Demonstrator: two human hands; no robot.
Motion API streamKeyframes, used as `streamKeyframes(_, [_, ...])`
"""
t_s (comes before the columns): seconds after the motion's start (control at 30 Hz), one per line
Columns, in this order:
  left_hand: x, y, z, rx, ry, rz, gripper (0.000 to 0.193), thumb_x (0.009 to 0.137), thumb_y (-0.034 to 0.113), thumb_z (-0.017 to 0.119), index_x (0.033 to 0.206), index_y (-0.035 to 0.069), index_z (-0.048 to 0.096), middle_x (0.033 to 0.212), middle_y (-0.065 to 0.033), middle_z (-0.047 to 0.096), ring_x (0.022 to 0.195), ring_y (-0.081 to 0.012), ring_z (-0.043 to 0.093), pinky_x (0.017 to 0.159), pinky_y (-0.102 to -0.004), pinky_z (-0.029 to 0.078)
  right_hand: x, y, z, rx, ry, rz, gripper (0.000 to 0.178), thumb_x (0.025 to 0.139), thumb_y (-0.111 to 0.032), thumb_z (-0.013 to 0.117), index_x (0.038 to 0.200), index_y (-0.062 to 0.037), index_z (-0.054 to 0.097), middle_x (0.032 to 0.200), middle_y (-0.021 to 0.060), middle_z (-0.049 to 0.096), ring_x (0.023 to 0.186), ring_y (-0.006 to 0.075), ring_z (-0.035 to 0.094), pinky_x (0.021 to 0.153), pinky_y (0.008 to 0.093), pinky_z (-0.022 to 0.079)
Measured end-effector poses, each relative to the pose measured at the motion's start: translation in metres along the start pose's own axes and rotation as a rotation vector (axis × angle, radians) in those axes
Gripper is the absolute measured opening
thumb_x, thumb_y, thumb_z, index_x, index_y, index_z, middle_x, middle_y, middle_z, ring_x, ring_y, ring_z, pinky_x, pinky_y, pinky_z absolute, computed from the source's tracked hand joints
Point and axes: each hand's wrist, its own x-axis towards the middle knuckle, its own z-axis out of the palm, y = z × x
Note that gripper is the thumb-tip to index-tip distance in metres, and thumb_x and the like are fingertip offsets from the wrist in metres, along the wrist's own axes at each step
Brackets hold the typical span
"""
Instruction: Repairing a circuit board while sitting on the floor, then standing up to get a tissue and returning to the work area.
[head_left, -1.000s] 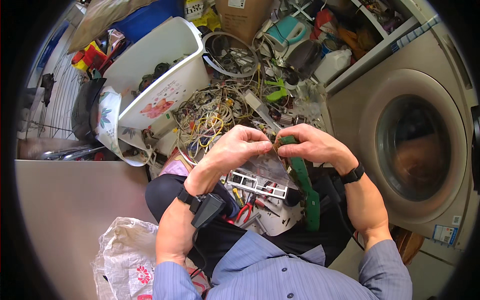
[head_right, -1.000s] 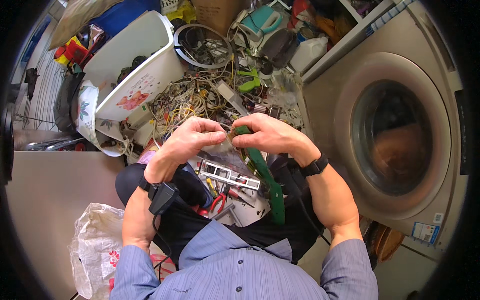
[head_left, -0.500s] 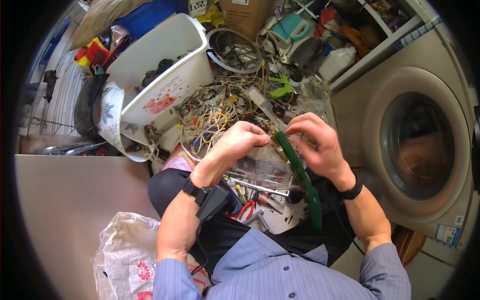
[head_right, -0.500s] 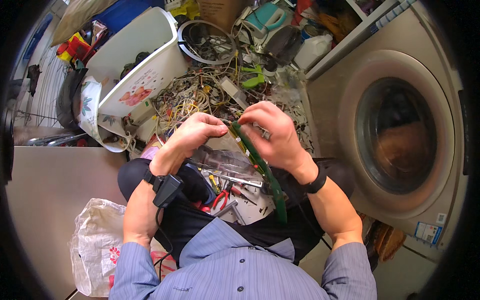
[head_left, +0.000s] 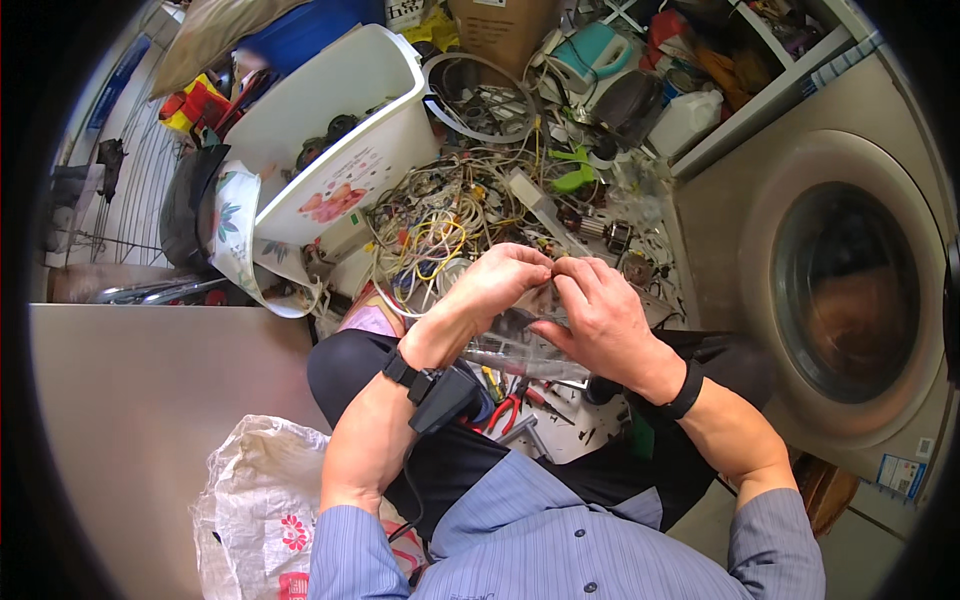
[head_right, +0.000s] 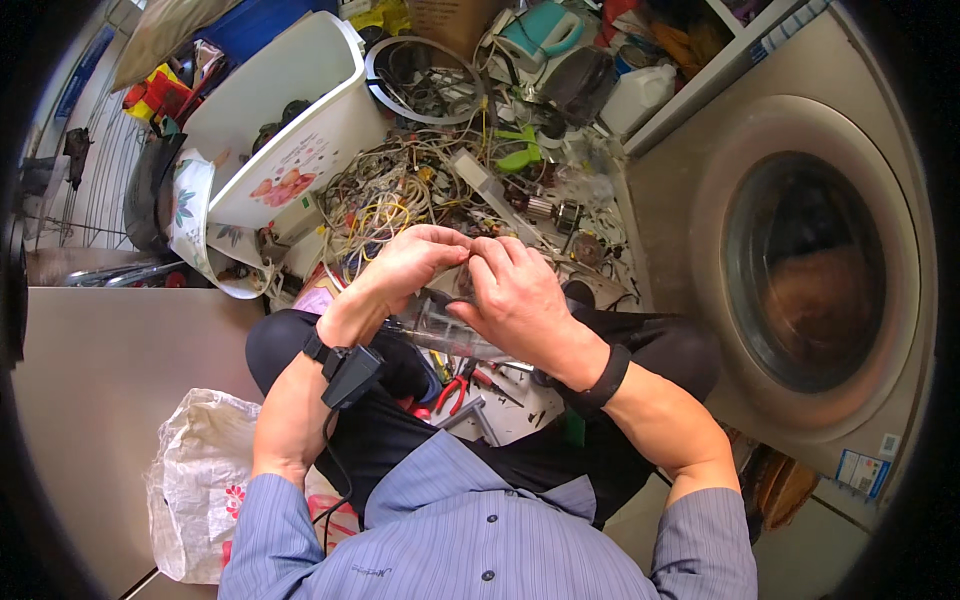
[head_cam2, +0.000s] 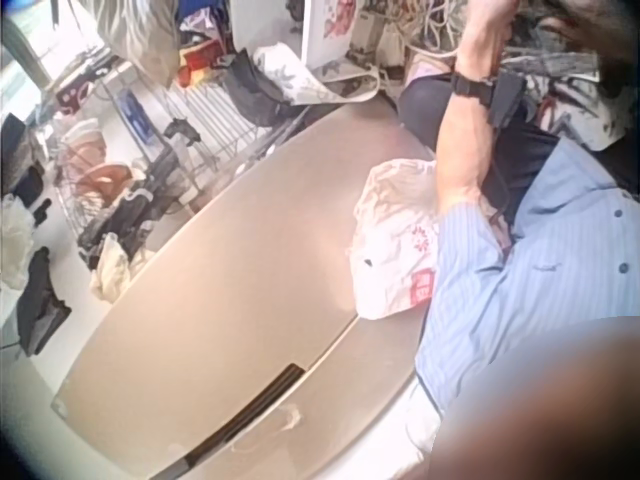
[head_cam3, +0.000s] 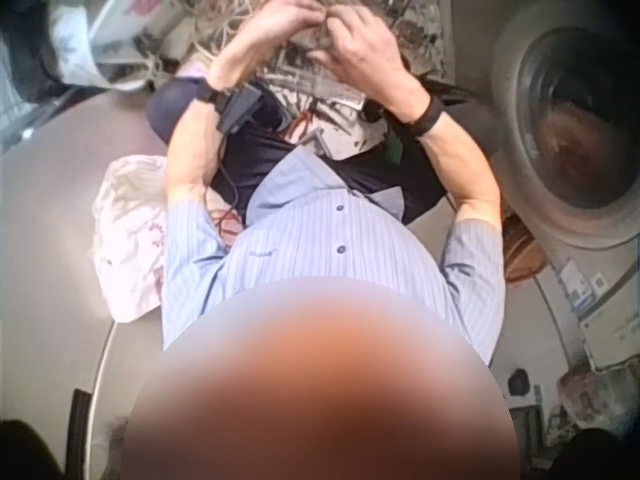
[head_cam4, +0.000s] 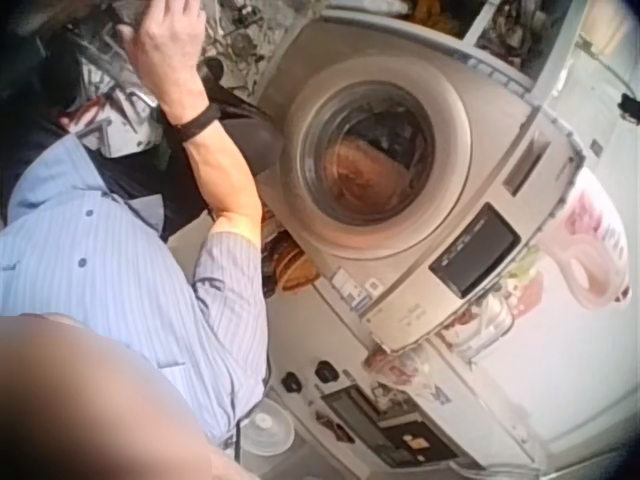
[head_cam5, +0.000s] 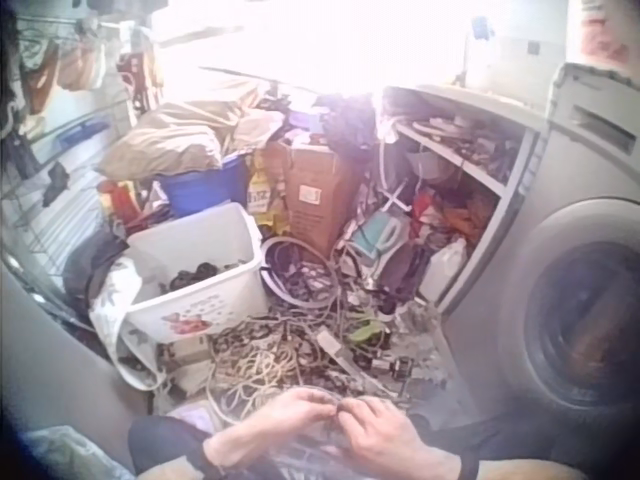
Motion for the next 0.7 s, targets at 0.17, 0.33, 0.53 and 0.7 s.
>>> streamKeyframes(0.17, [-0.004,0.009,0.003,-0.104,0.069,-0.025,0.031,0.096,0.028,0.065,0.108,0.000,0.072,0.102,-0.0074,0.071,0.095,-0.0155,0.061,0.087,-0.0307,0.047,-0.001,-0.003,0.000,0.011,0.025,0.024,0.047,0.071,-0.028,0.083,0.099,0.0019,0.061,0.115,0.0160,0.061,0.102,0.0322,0.060,0.087,0.0398,0.051])
streamKeyframes(0.33, [-0.007,0.016,0.006,-0.090,0.098,-0.077,0.052,0.100,0.049,0.056,0.108,-0.001,0.072,0.104,-0.0098,0.070,0.094,-0.0176,0.060,0.085,-0.0340,0.048,-0.004,-0.004,0.004,0.036,0.008,0.044,0.041,0.074,-0.024,0.081,0.098,0.0029,0.061,0.114,0.0171,0.062,0.100,0.0335,0.060,0.087,0.0400,0.051])
streamKeyframes(0.53, [-0.006,0.009,0.005,-0.037,0.161,-0.068,0.068,0.099,0.061,0.050,0.113,-0.001,0.072,0.104,-0.0125,0.068,0.093,-0.0182,0.058,0.084,-0.0334,0.047,-0.006,-0.005,0.011,0.115,0.059,0.028,0.038,0.075,-0.021,0.081,0.097,0.0041,0.062,0.113,0.0178,0.063,0.099,0.0342,0.062,0.086,0.0409,0.052])
streamKeyframes(0.7, [-0.008,0.009,0.004,-0.042,0.175,-0.041,0.073,0.098,0.064,0.049,0.113,-0.004,0.071,0.103,-0.0128,0.068,0.091,-0.0178,0.057,0.082,-0.0313,0.045,-0.003,-0.006,0.012,0.152,0.096,0.018,0.038,0.075,-0.019,0.080,0.098,0.0044,0.063,0.112,0.0173,0.065,0.098,0.0338,0.063,0.085,0.0413,0.053])
